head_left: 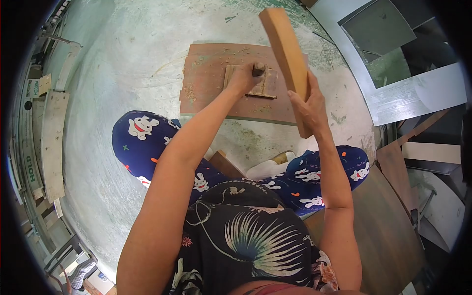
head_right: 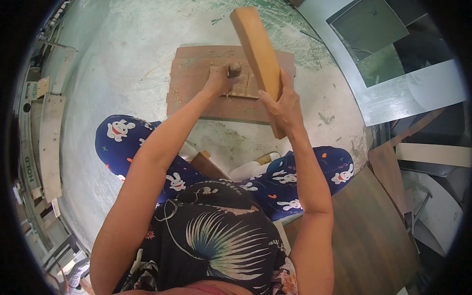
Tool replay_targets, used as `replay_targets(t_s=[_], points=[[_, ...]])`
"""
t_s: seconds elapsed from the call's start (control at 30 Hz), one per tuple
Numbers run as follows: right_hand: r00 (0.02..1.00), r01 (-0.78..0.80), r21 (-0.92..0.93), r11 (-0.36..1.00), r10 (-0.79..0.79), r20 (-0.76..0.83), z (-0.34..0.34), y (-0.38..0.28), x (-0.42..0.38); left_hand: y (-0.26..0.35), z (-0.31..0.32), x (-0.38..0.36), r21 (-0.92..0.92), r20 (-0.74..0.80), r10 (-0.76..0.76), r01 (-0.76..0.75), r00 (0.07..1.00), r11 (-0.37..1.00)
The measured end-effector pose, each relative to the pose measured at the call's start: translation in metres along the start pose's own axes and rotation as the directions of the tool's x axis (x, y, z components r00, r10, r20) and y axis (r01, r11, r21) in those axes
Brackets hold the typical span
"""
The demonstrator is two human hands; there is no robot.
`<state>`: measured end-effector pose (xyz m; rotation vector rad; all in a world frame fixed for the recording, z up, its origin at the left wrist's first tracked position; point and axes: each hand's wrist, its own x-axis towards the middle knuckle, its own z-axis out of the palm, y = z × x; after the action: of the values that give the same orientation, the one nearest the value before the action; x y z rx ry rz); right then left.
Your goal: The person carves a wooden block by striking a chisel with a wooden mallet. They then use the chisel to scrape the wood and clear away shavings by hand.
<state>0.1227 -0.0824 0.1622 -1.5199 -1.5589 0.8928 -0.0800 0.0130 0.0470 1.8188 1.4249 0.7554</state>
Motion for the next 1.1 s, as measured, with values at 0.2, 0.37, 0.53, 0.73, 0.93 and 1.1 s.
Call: replay_targets(t_s=[0.2, 0.37, 0.53, 0.73, 0.93, 1.1], points=[[0.997, 0.005, 0.039, 0.999, -0.002, -0.074, -0.01, -0.004, 0.003, 0.01, -0.028, -0.007, 0.001, -0.144, -0.03, 0.03, 0.989, 1.0], [0.998, 0.045, 0.053, 0.998, -0.042, -0.051, -0.006, -0.004, 0.004, -0.013, -0.027, -0.009, -0.073, -0.158, -0.088, 0.077, 0.983, 0.994], [1.0, 0.001, 0.048, 0.999, -0.001, 0.0, -0.002, -0.013, 0.003, -0.025, -0.024, -0.011, -0.121, -0.144, -0.132, 0.115, 0.981, 0.986], [0.988, 0.154, 0.032, 0.987, -0.154, -0.008, 0.008, -0.024, 0.005, -0.032, -0.022, -0.014, -0.25, -0.131, -0.171, 0.134, 0.977, 0.959], [0.964, 0.188, -0.114, 0.975, -0.162, 0.209, 0.038, -0.013, 0.014, -0.055, -0.022, -0.01, -0.153, -0.163, -0.132, 0.107, 0.978, 0.982], [0.944, 0.103, -0.322, 0.941, 0.009, 0.329, 0.054, -0.012, 0.019, -0.066, -0.021, -0.006, -0.093, -0.226, -0.132, 0.113, 0.965, 0.989]])
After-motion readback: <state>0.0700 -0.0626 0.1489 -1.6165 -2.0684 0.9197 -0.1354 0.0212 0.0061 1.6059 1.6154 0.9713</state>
